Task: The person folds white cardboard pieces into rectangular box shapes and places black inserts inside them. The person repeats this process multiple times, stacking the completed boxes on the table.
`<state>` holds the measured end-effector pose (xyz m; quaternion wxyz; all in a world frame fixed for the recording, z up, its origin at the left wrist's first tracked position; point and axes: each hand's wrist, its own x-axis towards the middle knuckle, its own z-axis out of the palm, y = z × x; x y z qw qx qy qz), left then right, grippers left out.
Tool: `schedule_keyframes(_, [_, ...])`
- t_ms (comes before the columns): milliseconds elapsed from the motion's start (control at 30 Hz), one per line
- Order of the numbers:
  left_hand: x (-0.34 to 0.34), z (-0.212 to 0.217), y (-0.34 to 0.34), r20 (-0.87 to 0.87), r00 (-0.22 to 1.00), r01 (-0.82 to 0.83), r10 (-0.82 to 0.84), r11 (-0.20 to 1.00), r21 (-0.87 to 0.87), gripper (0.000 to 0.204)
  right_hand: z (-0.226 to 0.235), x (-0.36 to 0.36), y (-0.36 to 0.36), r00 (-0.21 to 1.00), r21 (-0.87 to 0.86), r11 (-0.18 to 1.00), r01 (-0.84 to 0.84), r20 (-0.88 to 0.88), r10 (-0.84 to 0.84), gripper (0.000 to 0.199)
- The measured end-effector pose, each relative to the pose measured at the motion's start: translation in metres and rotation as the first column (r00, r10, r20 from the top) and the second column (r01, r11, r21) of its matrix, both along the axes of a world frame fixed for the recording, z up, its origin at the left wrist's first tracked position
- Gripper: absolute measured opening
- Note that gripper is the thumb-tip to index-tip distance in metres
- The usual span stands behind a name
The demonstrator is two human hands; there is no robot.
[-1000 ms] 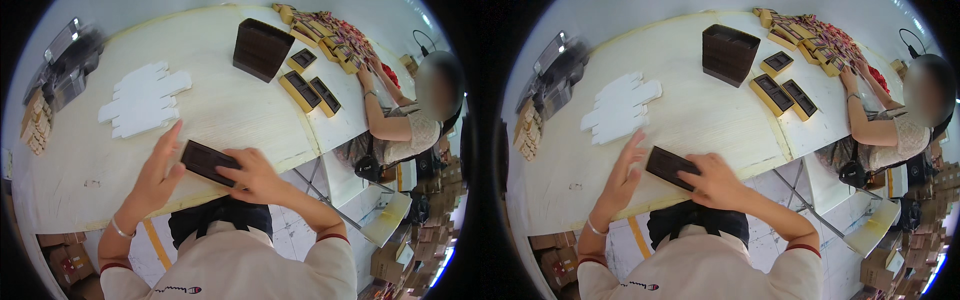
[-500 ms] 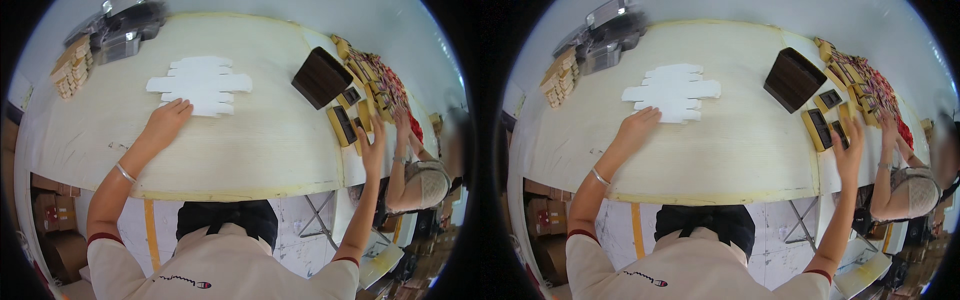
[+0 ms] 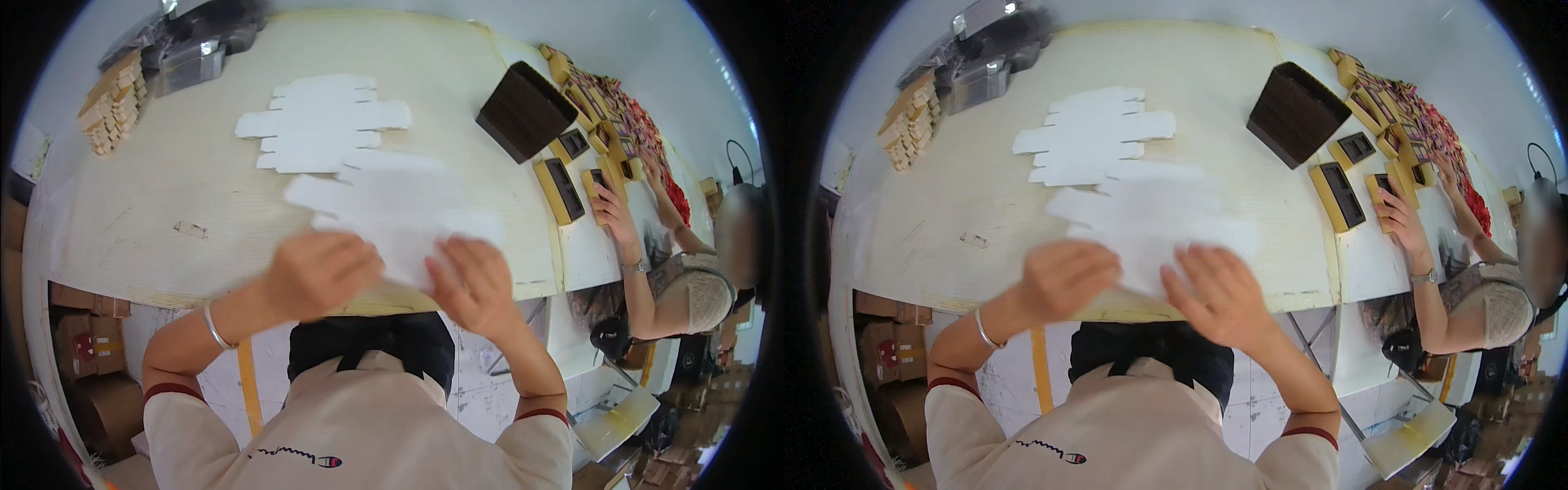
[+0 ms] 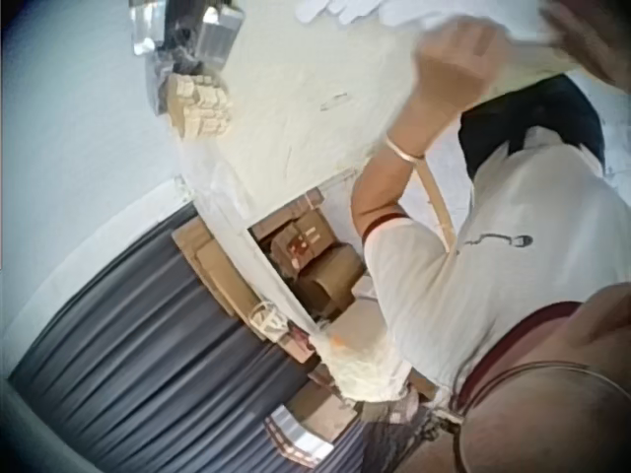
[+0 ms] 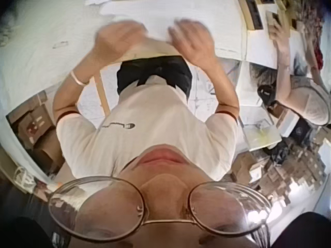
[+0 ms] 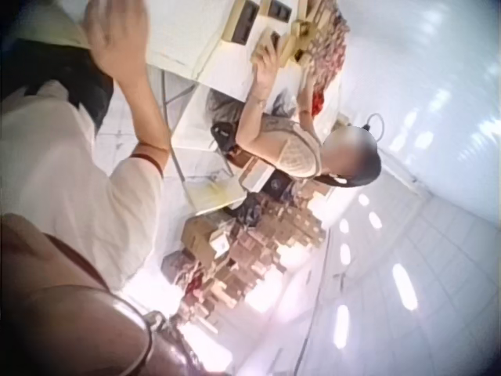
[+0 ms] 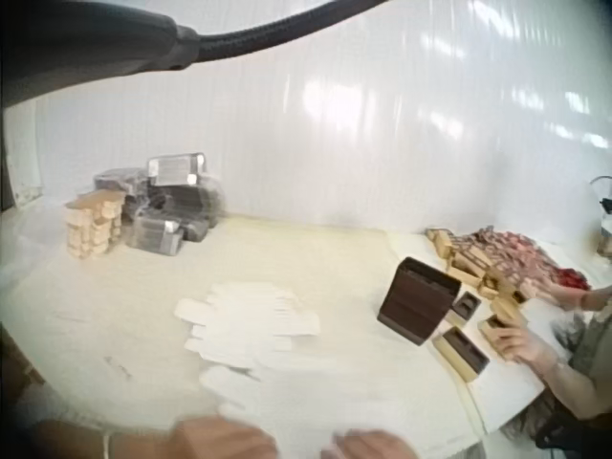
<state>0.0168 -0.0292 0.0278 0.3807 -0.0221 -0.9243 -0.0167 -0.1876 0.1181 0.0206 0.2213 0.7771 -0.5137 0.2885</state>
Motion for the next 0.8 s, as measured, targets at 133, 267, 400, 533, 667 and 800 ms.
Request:
schedule_keyframes(133, [-0.018, -0.012, 0.021, 0.369, 0.917, -0.163, -0.149, 0.704, 0.691, 0.026, -0.021, 0.004, 0.024, 0.796, 0.49, 0.868, -0.074, 0.554, -0.245, 0.032])
schedule_keyframes(267, [-0.037, -0.038, 0.025, 0.408, 0.909, -0.213, -0.083, 0.749, 0.627, 0.037, -0.039, 0.008, 0.024, 0.879, 0.387, 0.917, 0.097, 0.4, -0.261, 0.031])
schedule_keyframes(400, [-0.035, -0.036, 0.026, 0.342, 0.933, -0.173, 0.113, 0.973, 0.15, 0.032, -0.038, 0.007, 0.025, 0.985, 0.288, 0.955, 0.066, 0.133, -0.108, 0.038])
schedule_keyframes(533, [-0.008, -0.043, 0.049, 0.411, 0.911, -0.047, -0.046, 0.976, 0.213, 0.03, -0.045, 0.02, 0.047, 0.996, 0.315, 0.947, 0.055, 0.052, -0.075, 0.04])
schedule_keyframes(667, [0.001, -0.042, 0.046, 0.424, 0.9, -0.049, -0.1, 0.944, 0.327, 0.02, -0.043, 0.025, 0.046, 0.983, 0.361, 0.931, 0.053, 0.145, -0.113, 0.021])
schedule_keyframes(800, [-0.025, -0.034, 0.022, 0.449, 0.89, -0.099, -0.079, 0.928, 0.36, 0.014, -0.027, 0.018, 0.022, 0.902, 0.564, 0.821, 0.082, 0.308, -0.302, 0.005])
